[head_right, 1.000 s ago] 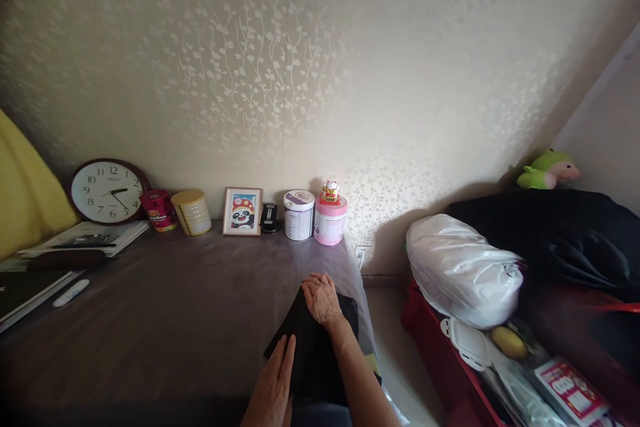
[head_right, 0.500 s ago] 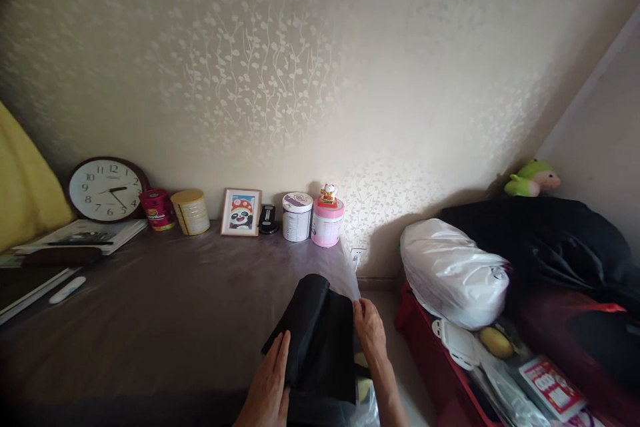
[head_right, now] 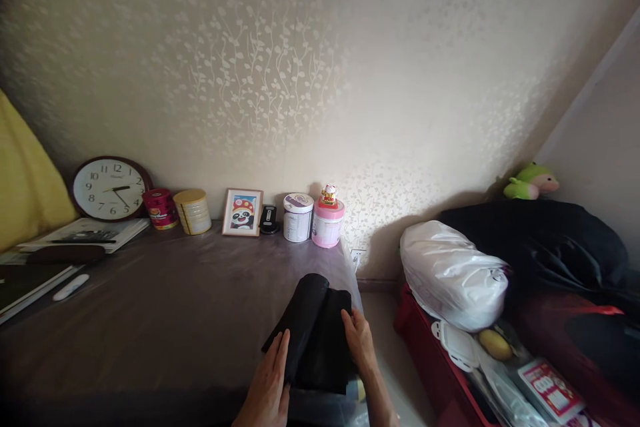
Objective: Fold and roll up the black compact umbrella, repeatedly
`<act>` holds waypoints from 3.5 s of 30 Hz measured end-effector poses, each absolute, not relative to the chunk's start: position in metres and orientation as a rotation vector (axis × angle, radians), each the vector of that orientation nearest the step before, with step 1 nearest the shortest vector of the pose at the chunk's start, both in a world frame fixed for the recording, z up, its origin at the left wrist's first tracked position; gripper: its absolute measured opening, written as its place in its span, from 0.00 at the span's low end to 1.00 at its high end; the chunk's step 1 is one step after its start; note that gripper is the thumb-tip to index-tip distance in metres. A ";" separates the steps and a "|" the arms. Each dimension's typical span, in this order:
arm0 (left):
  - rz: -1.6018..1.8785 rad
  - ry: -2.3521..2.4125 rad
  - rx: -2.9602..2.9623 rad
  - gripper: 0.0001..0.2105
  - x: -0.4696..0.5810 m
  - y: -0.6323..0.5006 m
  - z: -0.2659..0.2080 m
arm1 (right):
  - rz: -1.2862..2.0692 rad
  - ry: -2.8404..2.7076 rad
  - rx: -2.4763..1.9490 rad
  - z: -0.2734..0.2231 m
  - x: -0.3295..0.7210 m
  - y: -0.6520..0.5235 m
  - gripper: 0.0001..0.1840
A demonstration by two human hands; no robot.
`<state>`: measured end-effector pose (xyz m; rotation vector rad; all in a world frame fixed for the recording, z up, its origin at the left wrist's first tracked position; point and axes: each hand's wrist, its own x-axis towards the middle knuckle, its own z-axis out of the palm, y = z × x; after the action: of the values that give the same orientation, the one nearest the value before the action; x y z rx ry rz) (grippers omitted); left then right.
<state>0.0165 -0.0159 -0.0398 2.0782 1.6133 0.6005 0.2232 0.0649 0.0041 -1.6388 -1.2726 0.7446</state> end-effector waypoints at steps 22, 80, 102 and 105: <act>0.460 1.674 2.133 0.34 0.021 -0.012 -0.033 | 0.794 -1.441 -1.609 0.027 0.136 0.112 0.22; 0.692 1.541 2.107 0.45 0.011 -0.005 -0.048 | 0.288 -1.743 -1.406 0.006 0.178 0.088 0.20; 0.914 1.411 1.692 0.38 -0.001 -0.009 -0.020 | 0.690 -1.340 -1.854 -0.015 0.236 0.090 0.17; 0.895 1.414 1.642 0.37 -0.004 -0.009 -0.014 | 0.753 -1.333 -1.880 -0.010 0.231 0.094 0.18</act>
<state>-0.0043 -0.0094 -0.0138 1.6416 1.4139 0.8949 0.2312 0.0938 -0.0096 -1.8797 -1.3327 0.7527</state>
